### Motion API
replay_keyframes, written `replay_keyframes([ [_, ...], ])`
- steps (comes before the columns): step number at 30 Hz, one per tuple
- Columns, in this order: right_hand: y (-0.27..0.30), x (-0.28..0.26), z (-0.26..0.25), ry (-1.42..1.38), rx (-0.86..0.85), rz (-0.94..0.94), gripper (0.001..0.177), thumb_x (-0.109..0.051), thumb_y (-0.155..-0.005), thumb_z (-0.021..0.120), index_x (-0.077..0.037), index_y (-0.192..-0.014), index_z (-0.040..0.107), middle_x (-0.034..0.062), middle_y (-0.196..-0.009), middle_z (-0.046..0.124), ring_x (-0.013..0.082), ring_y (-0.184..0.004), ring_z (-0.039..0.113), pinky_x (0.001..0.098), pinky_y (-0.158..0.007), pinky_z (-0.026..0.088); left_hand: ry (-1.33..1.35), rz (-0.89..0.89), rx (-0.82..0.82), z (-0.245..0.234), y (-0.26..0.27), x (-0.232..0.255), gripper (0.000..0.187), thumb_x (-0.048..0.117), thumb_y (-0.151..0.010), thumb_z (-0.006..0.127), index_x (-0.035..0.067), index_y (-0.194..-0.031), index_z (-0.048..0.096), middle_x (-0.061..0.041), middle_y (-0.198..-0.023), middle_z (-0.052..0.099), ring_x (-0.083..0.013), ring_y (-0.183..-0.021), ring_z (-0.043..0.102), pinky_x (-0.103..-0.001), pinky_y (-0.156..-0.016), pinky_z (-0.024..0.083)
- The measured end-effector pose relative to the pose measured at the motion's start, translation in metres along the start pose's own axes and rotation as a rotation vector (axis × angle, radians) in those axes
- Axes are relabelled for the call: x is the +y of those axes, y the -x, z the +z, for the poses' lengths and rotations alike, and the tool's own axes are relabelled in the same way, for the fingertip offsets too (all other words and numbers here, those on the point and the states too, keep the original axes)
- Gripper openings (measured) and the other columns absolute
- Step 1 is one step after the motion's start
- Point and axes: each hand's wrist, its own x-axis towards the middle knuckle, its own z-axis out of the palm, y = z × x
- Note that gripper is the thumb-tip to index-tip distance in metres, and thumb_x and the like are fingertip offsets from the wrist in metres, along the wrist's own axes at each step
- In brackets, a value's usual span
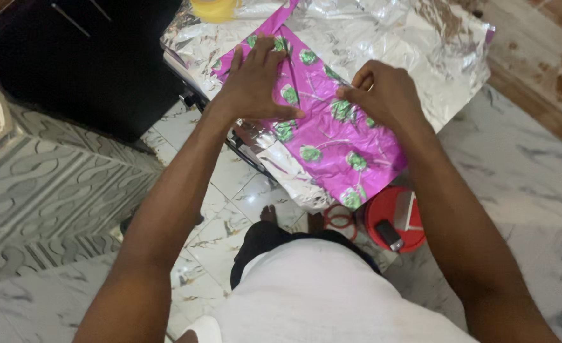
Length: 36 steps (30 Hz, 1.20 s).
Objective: The person wraps a book titled 'The 10X Rule' using pink patterned wrapping paper and clear tape. They repeatedly fold the paper over the book, smooth the edges, and apply tape to secure the folds, occasionally adjusting the book's position on the table.
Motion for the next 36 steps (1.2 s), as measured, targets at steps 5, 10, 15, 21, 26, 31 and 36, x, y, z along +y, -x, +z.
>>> replay_keyframes([
  [5,-0.009,0.016,0.001,-0.273,-0.169,0.070,0.030,-0.031,-0.090,0.081,-0.002,-0.090,0.074,0.0029,-0.075,0.070,0.0086,-0.060,0.056,0.0278,-0.052,0.042,0.021,-0.056,-0.031,0.001,0.003,0.000,0.131,0.081,-0.061,0.081,0.005,-0.156,0.033,-0.021,-0.166,0.018,-0.0391,-0.157,0.012,-0.062,-0.124,0.007],
  [10,-0.015,0.035,0.011,-0.516,-0.237,0.037,0.022,-0.025,-0.094,0.074,-0.003,-0.091,0.077,-0.0039,-0.073,0.069,0.0033,-0.060,0.055,0.0246,-0.052,0.043,0.063,-0.089,-0.055,0.001,0.001,-0.005,0.127,0.085,-0.066,0.072,0.010,-0.159,0.032,-0.018,-0.169,0.016,-0.0375,-0.157,0.012,-0.059,-0.126,0.004],
  [15,-0.009,0.045,0.012,-0.565,-0.285,0.039,0.024,-0.021,-0.102,0.072,-0.001,-0.090,0.076,-0.0075,-0.069,0.056,0.0025,-0.059,0.041,0.0260,-0.052,0.033,0.028,-0.160,-0.054,0.005,-0.001,0.006,0.131,0.092,-0.065,0.066,0.010,-0.161,0.029,-0.018,-0.169,0.015,-0.0361,-0.157,0.012,-0.058,-0.126,0.003],
  [21,-0.005,0.038,-0.005,-0.554,-0.407,0.098,0.018,-0.018,-0.100,0.068,-0.002,-0.096,0.076,-0.0063,-0.068,0.062,0.0029,-0.055,0.047,0.0244,-0.049,0.038,0.012,-0.197,-0.039,0.002,0.002,0.018,0.132,0.094,-0.064,0.064,0.009,-0.160,0.031,-0.017,-0.169,0.014,-0.0342,-0.158,0.010,-0.059,-0.126,0.002],
  [26,0.000,0.021,-0.023,-0.163,-0.427,0.141,0.024,-0.026,-0.100,0.066,-0.005,-0.100,0.077,0.0065,-0.065,0.064,0.0156,-0.051,0.054,0.0332,-0.048,0.042,-0.013,-0.173,-0.021,0.000,0.007,0.021,0.134,0.093,-0.062,0.067,0.008,-0.159,0.031,-0.018,-0.169,0.013,-0.0333,-0.157,0.008,-0.059,-0.124,0.002],
  [31,0.007,0.012,-0.037,0.296,-0.289,-0.095,0.027,-0.034,-0.096,0.073,-0.008,-0.098,0.082,0.0098,-0.081,0.075,0.0237,-0.071,0.071,0.0386,-0.070,0.052,-0.001,-0.185,-0.042,0.002,0.009,0.023,0.135,0.092,-0.061,0.067,0.009,-0.160,0.029,-0.017,-0.170,0.011,-0.0321,-0.158,0.005,-0.059,-0.125,0.000],
  [36,0.010,0.007,-0.024,0.071,-0.089,-0.205,0.029,-0.026,-0.096,0.074,-0.007,-0.118,0.072,0.0113,-0.094,0.075,0.0240,-0.076,0.072,0.0378,-0.072,0.054,0.000,-0.173,-0.038,0.002,0.008,0.023,0.138,0.093,-0.062,0.068,0.005,-0.161,0.027,-0.018,-0.171,0.010,-0.0327,-0.159,0.003,-0.059,-0.127,0.000],
])
